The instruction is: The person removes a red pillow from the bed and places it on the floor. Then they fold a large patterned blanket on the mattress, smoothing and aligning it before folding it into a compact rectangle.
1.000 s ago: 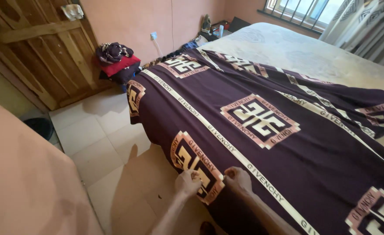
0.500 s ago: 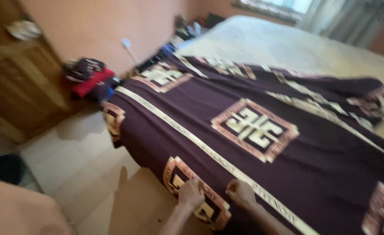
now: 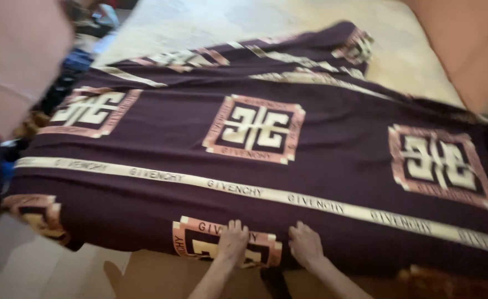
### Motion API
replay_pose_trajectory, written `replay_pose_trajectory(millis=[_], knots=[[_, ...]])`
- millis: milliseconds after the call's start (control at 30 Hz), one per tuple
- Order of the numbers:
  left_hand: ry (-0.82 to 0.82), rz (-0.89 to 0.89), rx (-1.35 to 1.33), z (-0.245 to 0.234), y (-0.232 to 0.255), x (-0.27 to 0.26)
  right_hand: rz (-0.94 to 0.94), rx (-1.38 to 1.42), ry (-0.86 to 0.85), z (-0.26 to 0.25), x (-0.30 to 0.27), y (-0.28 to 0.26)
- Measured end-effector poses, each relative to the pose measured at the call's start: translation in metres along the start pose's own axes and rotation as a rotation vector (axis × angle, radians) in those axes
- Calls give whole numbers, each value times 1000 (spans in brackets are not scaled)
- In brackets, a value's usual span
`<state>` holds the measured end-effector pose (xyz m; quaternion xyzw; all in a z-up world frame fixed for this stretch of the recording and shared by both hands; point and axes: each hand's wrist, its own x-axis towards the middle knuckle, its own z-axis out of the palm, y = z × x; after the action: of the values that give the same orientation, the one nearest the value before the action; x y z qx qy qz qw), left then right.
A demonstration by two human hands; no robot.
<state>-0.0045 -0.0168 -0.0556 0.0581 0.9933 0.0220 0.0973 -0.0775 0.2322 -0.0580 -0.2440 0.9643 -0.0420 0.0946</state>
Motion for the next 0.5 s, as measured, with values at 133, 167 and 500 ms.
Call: replay_pose_trajectory(millis=[133, 167, 500], knots=[[146, 156, 85, 25, -14, 23, 20, 43, 4, -2, 3, 0], [199, 181, 104, 30, -16, 21, -1, 41, -12, 2, 2, 0], [-400, 159, -340, -42, -25, 6, 138, 243, -374, -53, -22, -13]])
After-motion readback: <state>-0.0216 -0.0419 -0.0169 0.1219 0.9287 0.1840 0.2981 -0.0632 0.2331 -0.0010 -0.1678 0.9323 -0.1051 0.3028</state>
